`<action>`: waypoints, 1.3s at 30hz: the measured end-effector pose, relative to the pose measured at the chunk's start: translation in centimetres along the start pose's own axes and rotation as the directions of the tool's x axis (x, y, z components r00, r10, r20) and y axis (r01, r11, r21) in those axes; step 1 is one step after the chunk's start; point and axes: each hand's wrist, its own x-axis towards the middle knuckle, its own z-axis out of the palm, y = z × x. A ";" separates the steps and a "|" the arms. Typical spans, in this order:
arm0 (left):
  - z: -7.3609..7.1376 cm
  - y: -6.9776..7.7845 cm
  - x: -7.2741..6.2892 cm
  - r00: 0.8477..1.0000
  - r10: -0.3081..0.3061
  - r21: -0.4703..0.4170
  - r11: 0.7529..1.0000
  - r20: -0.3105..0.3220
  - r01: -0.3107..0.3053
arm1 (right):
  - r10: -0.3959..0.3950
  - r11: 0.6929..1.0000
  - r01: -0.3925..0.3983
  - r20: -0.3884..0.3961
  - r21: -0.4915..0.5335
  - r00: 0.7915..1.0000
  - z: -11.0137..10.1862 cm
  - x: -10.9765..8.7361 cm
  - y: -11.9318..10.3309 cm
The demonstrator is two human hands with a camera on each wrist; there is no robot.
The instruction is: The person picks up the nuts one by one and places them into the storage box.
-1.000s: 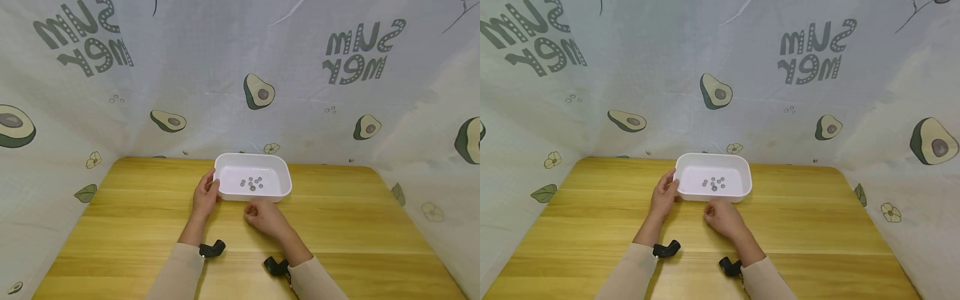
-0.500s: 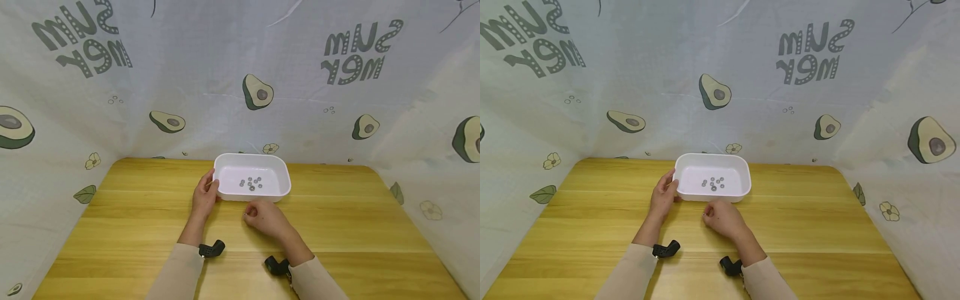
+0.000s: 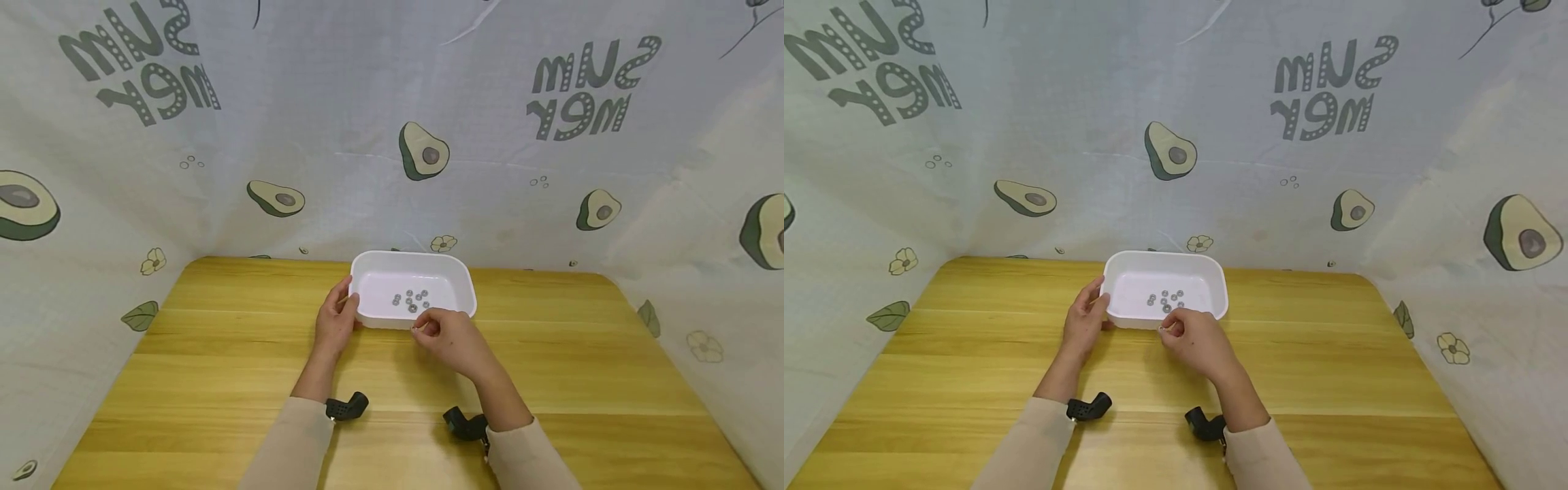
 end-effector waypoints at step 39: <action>-0.1 -0.1 0.1 1.000 0.015 -0.007 1.000 -0.024 -0.015 | 0.082 0.980 -0.052 0.148 -0.194 0.986 0.4 9.1 0.8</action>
